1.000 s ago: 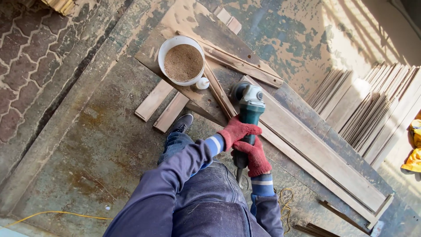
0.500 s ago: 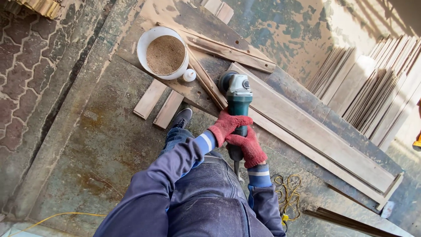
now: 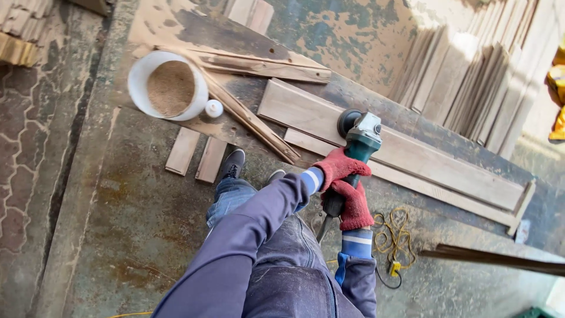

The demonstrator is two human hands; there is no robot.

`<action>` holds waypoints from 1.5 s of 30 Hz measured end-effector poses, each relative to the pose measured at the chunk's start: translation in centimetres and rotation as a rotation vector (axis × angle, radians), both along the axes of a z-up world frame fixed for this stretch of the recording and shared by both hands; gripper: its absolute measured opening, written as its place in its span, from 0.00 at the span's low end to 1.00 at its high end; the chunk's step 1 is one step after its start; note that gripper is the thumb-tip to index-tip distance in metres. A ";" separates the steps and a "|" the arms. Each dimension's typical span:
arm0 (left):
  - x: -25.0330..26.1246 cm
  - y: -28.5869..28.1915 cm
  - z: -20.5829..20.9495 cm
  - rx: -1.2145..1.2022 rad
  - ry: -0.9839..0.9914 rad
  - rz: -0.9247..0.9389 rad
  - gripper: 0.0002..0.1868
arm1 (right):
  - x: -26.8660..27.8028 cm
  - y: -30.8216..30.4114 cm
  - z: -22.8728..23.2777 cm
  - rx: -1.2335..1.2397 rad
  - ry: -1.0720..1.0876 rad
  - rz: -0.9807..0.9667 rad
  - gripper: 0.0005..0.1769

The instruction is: Sanding wooden planks using an angle grinder with a sanding disc followed by manual sanding.

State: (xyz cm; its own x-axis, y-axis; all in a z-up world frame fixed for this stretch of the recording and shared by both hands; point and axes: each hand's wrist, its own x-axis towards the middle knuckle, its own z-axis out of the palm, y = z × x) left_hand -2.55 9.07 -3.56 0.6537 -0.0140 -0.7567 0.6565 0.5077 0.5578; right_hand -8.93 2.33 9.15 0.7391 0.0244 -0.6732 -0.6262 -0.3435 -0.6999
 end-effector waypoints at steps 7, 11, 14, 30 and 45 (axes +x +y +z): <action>0.2 0.4 2.0 -0.110 -0.047 0.016 0.43 | 0.6 -1.2 -0.8 0.028 -0.015 -0.081 0.27; -2.6 4.2 3.8 -0.099 -0.019 0.120 0.45 | -0.6 1.9 0.2 0.049 0.002 0.045 0.26; -5.1 6.5 3.7 -0.110 -0.003 0.274 0.42 | -1.0 3.3 -1.3 0.043 0.026 0.152 0.29; -9.2 11.0 3.9 -0.256 0.033 0.679 0.27 | -0.8 6.9 -2.0 0.033 0.071 0.441 0.28; -0.6 -1.2 3.5 -0.098 -0.040 0.059 0.38 | -0.3 -2.5 1.4 0.057 0.022 -0.058 0.25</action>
State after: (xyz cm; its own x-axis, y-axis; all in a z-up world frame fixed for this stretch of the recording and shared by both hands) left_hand -3.17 7.84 -0.10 0.6853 -0.0468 -0.7267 0.6018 0.5984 0.5290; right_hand -9.21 -0.15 10.56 0.7256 0.0202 -0.6878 -0.6592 -0.2664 -0.7032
